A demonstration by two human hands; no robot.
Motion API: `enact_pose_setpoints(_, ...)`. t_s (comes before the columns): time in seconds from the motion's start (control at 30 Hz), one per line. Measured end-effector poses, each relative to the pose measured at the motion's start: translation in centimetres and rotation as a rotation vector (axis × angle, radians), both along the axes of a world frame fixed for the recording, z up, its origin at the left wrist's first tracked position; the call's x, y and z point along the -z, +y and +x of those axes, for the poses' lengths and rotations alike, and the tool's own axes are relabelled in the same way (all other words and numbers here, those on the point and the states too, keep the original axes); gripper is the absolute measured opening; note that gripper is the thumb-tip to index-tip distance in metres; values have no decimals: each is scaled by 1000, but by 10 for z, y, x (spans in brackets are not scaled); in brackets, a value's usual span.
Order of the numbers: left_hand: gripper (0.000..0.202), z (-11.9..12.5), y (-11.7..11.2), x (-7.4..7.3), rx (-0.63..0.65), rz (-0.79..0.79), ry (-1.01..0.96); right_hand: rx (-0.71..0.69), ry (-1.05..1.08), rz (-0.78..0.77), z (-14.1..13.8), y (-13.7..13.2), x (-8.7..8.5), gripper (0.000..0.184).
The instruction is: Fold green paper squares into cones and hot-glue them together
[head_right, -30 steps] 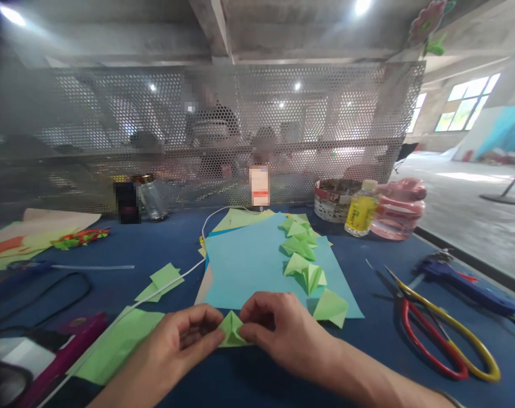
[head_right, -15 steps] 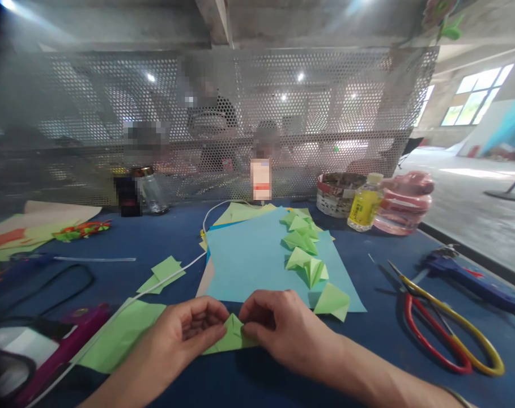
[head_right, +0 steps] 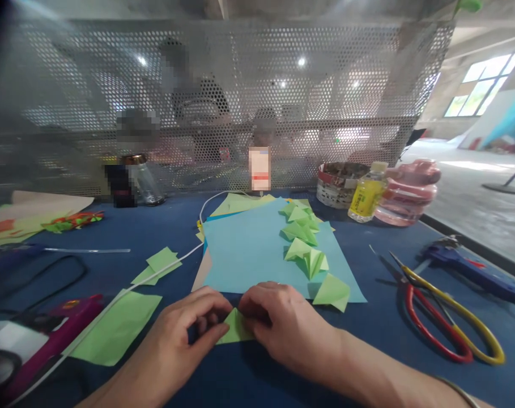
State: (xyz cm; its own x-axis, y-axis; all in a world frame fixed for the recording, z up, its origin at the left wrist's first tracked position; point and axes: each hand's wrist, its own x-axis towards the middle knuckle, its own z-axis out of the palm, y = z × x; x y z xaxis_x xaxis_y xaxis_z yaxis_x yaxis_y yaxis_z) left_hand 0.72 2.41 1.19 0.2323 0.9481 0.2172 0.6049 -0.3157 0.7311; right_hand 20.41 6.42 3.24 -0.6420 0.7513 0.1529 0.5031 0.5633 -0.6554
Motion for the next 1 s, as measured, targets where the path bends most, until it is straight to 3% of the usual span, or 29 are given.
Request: enact_pose_setpoints(1.0, 18, -3, -2, 5, 21, 38, 46, -47, 8, 96, 0, 3, 6, 26)
